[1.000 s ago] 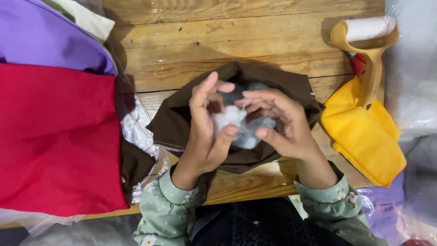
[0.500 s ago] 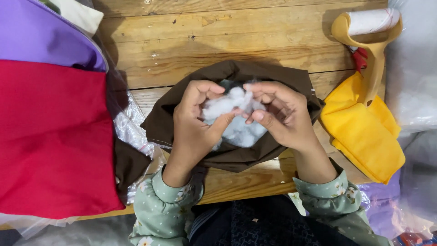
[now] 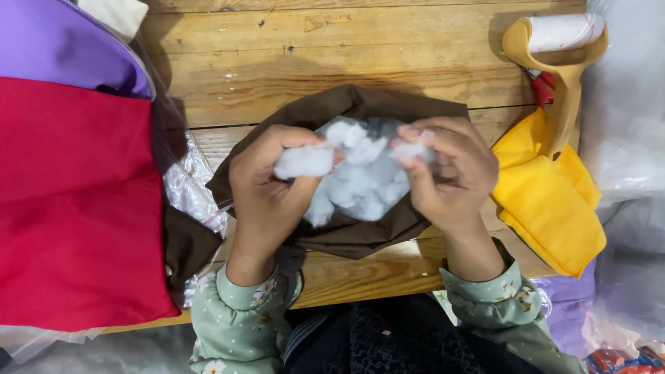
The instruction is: The person is stuffing a brown pillowcase with white polyester fiberfill at a natural pace.
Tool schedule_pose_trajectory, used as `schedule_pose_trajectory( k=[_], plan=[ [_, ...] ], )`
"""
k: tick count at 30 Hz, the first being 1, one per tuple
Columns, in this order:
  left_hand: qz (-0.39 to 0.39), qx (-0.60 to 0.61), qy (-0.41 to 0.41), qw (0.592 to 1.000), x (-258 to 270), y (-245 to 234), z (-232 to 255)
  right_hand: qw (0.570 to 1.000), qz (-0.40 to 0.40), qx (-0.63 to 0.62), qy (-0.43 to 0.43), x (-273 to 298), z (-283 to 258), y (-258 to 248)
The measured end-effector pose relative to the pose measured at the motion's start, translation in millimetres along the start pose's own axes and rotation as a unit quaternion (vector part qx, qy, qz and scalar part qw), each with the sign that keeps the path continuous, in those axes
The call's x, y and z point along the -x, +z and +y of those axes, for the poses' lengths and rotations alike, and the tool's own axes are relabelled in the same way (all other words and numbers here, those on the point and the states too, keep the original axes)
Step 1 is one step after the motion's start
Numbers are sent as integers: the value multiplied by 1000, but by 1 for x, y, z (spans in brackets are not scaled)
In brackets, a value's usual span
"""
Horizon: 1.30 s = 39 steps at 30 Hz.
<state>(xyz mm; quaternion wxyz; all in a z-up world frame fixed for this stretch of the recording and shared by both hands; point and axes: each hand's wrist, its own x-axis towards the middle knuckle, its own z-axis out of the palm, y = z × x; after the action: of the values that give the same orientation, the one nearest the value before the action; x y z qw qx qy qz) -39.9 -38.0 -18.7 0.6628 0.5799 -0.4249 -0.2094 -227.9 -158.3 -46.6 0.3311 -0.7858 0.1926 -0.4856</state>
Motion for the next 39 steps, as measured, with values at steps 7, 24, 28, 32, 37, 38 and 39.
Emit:
schedule_pose_trajectory(
  k=[7, 24, 28, 32, 37, 38, 39],
  plan=[
    [-60, -11, -24, 998, 5, 13, -4, 983, -111, -108, 95, -3, -8, 12],
    [-8, -99, 18, 995, 5, 3, 6, 934, -312, 165, -61, -14, 5, 4],
    [-102, -85, -6, 991, 6, 6, -1, 968, -226, 63, -86, -12, 4, -1],
    [-86, -68, -31, 994, 8, 8, -7, 967, -219, 81, -104, -13, 8, 8],
    [-103, -82, -6, 991, 11, 10, -13, 978, -186, 29, -92, -9, -6, 18],
    [-117, -83, 11, 990, 13, 10, -17, 979, -183, 24, -86, -2, -4, 18],
    [-117, -84, 8, 990, 11, 8, -15, 979, -184, 21, -85, -3, -3, 17]
  ],
)
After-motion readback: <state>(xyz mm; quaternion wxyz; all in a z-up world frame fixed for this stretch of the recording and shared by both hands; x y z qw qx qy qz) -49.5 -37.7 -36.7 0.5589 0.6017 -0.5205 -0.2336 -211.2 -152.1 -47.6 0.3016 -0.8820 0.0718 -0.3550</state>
